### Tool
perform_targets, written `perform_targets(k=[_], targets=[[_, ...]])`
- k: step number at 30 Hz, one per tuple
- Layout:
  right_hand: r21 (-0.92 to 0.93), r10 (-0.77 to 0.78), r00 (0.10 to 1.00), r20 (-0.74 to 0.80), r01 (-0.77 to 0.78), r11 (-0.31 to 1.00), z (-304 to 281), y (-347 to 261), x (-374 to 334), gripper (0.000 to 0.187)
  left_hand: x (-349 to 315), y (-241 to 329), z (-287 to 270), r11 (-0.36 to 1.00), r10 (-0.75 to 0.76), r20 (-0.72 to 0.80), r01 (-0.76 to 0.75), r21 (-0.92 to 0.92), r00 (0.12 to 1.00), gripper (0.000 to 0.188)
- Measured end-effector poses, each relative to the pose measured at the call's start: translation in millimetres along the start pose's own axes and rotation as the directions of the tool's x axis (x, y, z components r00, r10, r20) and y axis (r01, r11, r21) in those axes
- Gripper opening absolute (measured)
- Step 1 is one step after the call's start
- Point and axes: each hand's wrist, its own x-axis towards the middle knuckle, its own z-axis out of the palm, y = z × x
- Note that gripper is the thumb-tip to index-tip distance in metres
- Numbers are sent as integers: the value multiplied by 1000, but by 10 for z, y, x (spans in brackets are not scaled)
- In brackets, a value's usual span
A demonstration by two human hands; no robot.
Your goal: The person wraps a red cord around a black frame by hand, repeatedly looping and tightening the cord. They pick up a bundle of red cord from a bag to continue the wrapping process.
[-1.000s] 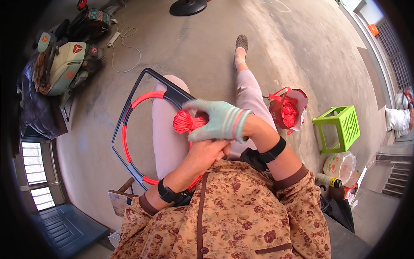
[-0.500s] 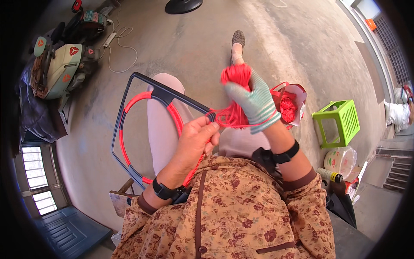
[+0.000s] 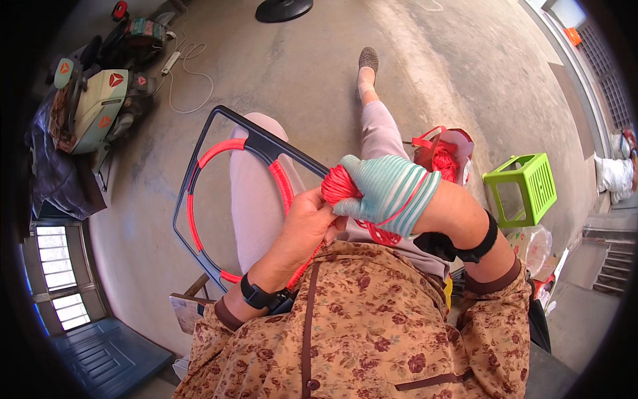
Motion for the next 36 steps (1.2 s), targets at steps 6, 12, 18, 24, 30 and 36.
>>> perform_targets(k=[6, 12, 18, 24, 30, 36], targets=[[-93, -270, 943, -197, 256, 962, 108, 165, 62, 21, 38, -25, -70, 999, 33, -84, -29, 40, 996, 17], [385, -202, 973, 109, 146, 911, -64, 482, 73, 29, -2, 1, -27, 1000, -2, 35, 3, -27, 999, 20], [731, 207, 977, 60, -184, 657, 63, 628, 315, 23, -50, 90, -15, 998, 16, 41, -13, -65, 999, 19], [974, 203, 956, -213, 191, 121, 317, 638, 286, 32, -43, 119, -37, 993, -22, -1, 22, -114, 1000, 18], [966, 314, 948, 48, -124, 225, 490, 639, 213, 24, 31, 79, -93, 996, -26, -42, 22, -92, 999, 16], [545, -20, 1000, 1, 16, 838, 249, 579, 26, 13, 36, 40, -90, 998, 10, -33, -12, -64, 999, 18]])
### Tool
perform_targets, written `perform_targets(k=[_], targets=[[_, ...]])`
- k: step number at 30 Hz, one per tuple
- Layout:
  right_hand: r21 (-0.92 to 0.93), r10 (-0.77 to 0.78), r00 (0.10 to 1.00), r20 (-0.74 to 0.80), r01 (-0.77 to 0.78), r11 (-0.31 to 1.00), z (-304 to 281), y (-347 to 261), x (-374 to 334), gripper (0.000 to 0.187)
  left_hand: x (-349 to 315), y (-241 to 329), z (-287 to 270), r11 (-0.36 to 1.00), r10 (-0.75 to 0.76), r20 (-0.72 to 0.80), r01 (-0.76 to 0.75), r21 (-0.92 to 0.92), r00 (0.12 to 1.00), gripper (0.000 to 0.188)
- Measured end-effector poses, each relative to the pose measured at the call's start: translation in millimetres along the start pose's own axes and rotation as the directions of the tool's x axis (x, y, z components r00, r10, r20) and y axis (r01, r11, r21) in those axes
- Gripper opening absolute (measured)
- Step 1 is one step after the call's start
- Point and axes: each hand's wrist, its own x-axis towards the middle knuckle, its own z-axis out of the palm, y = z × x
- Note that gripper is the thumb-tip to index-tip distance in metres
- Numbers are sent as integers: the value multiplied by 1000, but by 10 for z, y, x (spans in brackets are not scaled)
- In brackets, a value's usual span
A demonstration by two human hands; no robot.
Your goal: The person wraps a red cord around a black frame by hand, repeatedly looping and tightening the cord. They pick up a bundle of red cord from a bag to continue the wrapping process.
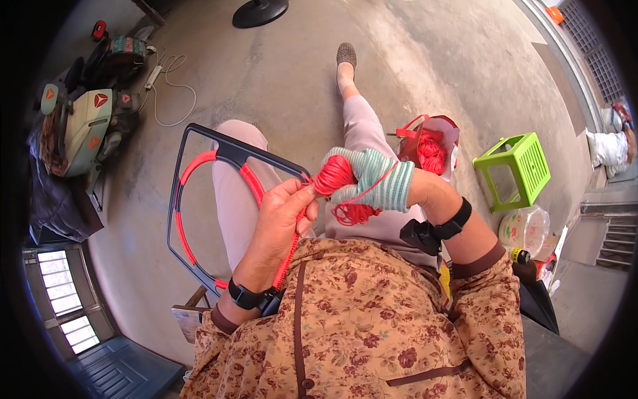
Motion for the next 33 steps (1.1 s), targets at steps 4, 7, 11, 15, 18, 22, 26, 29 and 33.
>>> perform_targets(k=[4, 7, 11, 15, 18, 22, 26, 29, 33], targets=[[306, 96, 984, 148, -137, 942, -127, 15, -56, 19, -51, 10, 43, 999, -49, 38, 48, 11, 998, 19], [183, 90, 985, 150, -117, 976, -220, 383, -191, 23, -39, 42, 36, 997, -39, -20, 40, 70, 999, 19], [113, 170, 980, 106, -181, 977, -416, 738, -468, 25, -69, 117, -9, 998, 16, -65, -20, -65, 998, 17], [743, 146, 930, -338, 169, 647, -475, 832, -735, 38, -53, 85, -42, 997, 7, -12, -8, -80, 1000, 17], [751, 255, 788, -560, 353, 559, -496, 1053, -826, 38, -70, 117, 23, 998, -38, 9, 38, -49, 999, 17], [698, 195, 770, -608, 402, 592, -356, 1264, -957, 29, -112, 125, 47, 998, -37, 62, 40, -47, 997, 19], [745, 285, 771, -569, 336, 576, -176, 1233, -1032, 23, -132, 112, 57, 997, -37, 82, 42, -68, 996, 16], [730, 339, 765, -549, 241, 639, -142, 1231, -1108, 26, -141, 124, 54, 997, -31, 77, 37, -74, 997, 14], [648, 331, 730, -598, 198, 735, -128, 1140, -1081, 27, -125, 116, 65, 997, -26, 92, 32, -65, 995, 13]])
